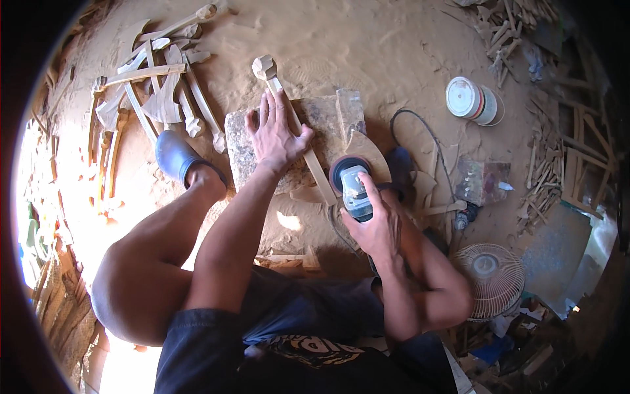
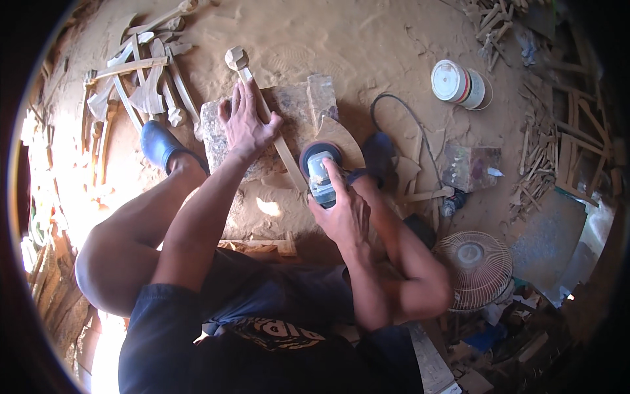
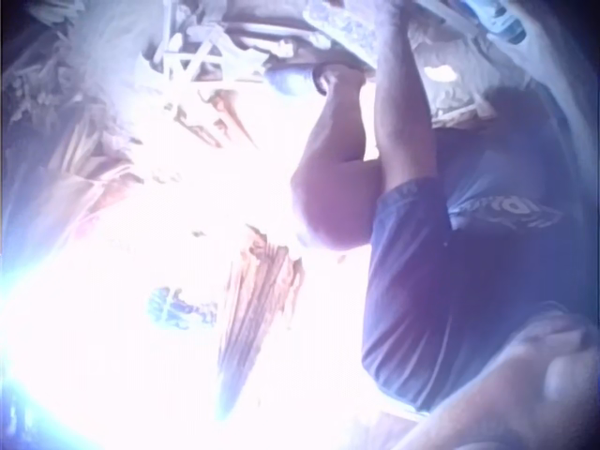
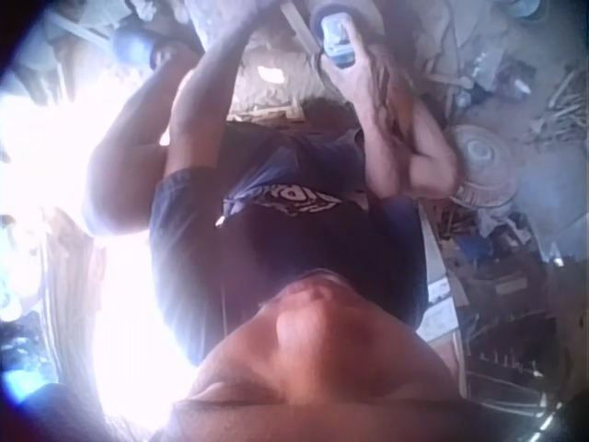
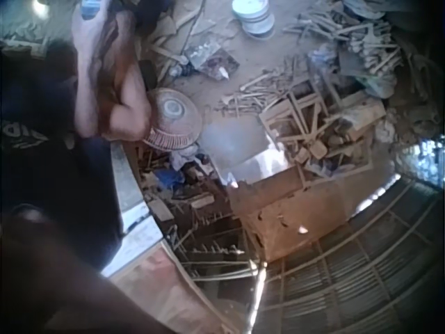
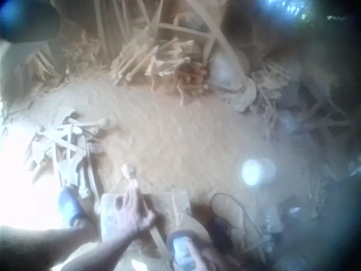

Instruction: The person sands the head and handle of a wooden axe using a power sander, applies glue to the joint between the head and handle, and continues sanding the assembled wooden axe.

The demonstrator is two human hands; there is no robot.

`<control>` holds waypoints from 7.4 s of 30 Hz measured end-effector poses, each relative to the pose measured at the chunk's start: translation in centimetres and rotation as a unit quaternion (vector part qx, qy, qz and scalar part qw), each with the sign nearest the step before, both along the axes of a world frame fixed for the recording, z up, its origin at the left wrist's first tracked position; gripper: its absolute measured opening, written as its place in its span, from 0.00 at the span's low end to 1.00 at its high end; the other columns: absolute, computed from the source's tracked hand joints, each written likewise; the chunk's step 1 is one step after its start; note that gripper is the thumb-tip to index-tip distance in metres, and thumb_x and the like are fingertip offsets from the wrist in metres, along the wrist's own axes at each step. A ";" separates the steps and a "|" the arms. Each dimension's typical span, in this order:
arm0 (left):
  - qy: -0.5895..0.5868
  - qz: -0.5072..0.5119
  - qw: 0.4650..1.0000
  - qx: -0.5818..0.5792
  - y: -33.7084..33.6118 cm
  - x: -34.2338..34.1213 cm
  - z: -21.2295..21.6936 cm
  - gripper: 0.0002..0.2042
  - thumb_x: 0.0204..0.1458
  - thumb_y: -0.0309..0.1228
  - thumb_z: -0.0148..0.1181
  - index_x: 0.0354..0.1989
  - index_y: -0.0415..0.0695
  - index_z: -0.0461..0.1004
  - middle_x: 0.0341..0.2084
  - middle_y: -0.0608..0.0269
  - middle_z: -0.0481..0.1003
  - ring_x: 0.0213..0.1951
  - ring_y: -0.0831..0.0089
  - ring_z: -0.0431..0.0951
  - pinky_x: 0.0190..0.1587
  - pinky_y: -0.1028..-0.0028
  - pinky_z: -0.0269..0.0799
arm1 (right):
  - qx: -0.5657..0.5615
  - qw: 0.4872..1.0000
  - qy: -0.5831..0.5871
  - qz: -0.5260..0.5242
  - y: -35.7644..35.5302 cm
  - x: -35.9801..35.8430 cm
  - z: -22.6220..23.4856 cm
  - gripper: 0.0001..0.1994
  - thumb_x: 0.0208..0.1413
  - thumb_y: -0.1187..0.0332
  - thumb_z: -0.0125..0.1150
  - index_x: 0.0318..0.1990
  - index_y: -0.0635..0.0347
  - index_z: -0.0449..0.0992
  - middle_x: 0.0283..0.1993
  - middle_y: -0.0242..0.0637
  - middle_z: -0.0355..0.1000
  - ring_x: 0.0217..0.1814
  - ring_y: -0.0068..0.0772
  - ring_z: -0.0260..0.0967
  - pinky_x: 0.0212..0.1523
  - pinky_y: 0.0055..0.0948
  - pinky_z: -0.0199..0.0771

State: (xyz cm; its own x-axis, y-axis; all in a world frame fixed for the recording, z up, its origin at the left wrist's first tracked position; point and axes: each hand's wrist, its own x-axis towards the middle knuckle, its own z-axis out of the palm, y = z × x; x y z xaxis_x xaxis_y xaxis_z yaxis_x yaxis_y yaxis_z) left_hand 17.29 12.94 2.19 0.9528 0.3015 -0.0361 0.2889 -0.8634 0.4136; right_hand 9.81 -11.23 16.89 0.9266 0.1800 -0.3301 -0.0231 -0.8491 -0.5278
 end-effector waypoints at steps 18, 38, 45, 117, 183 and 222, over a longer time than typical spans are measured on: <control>-0.011 -0.008 1.000 0.005 0.1 0.0 -0.4 0.53 0.53 0.55 0.59 0.84 0.39 0.46 0.81 0.38 0.55 0.84 0.56 0.48 0.81 0.45 0.32 | 0.040 0.990 -0.057 -0.120 -1.3 3.8 -1.1 0.42 0.52 0.63 0.79 0.76 0.46 0.67 0.60 0.58 0.81 0.59 0.62 0.81 0.58 0.51 0.82; -0.002 -0.018 1.000 -0.003 -0.2 0.5 -0.4 0.55 0.52 0.55 0.59 0.84 0.38 0.45 0.80 0.32 0.53 0.85 0.54 0.46 0.81 0.46 0.31 | 0.070 0.988 -0.064 -0.118 0.1 4.2 -1.0 0.42 0.54 0.64 0.79 0.76 0.51 0.65 0.62 0.58 0.80 0.61 0.62 0.81 0.60 0.48 0.81; -0.028 -0.024 0.999 -0.004 0.1 0.3 -0.9 0.55 0.51 0.55 0.60 0.85 0.39 0.44 0.80 0.31 0.53 0.84 0.51 0.49 0.80 0.44 0.34 | 0.005 0.985 -0.025 -0.169 -1.6 2.0 -1.0 0.42 0.54 0.65 0.78 0.76 0.54 0.64 0.64 0.58 0.78 0.65 0.60 0.79 0.63 0.48 0.79; -0.051 -0.294 0.950 -0.092 -1.3 0.5 2.1 0.20 0.51 0.52 0.75 0.52 0.64 0.88 0.35 0.67 0.75 0.44 0.60 0.79 0.44 0.57 0.78 | 0.210 0.971 -0.106 -0.046 -2.8 14.9 -0.9 0.47 0.53 0.67 0.79 0.79 0.62 0.59 0.71 0.55 0.71 0.73 0.49 0.72 0.72 0.42 0.72; 0.031 -0.257 0.956 -0.136 -0.8 0.2 1.3 0.19 0.49 0.48 0.77 0.51 0.65 0.88 0.45 0.72 0.82 0.49 0.60 0.82 0.47 0.57 0.83 | -0.073 0.984 0.032 0.156 6.1 23.5 -0.3 0.48 0.50 0.56 0.76 0.79 0.52 0.62 0.67 0.60 0.76 0.68 0.65 0.74 0.70 0.51 0.75; 0.044 -0.266 0.954 -0.130 -0.7 0.8 2.6 0.20 0.50 0.50 0.77 0.52 0.64 0.89 0.39 0.70 0.79 0.45 0.61 0.81 0.44 0.56 0.80 | -0.080 0.995 0.054 -0.038 -1.2 27.8 -0.1 0.50 0.48 0.52 0.76 0.79 0.57 0.62 0.72 0.57 0.72 0.75 0.57 0.71 0.74 0.46 0.71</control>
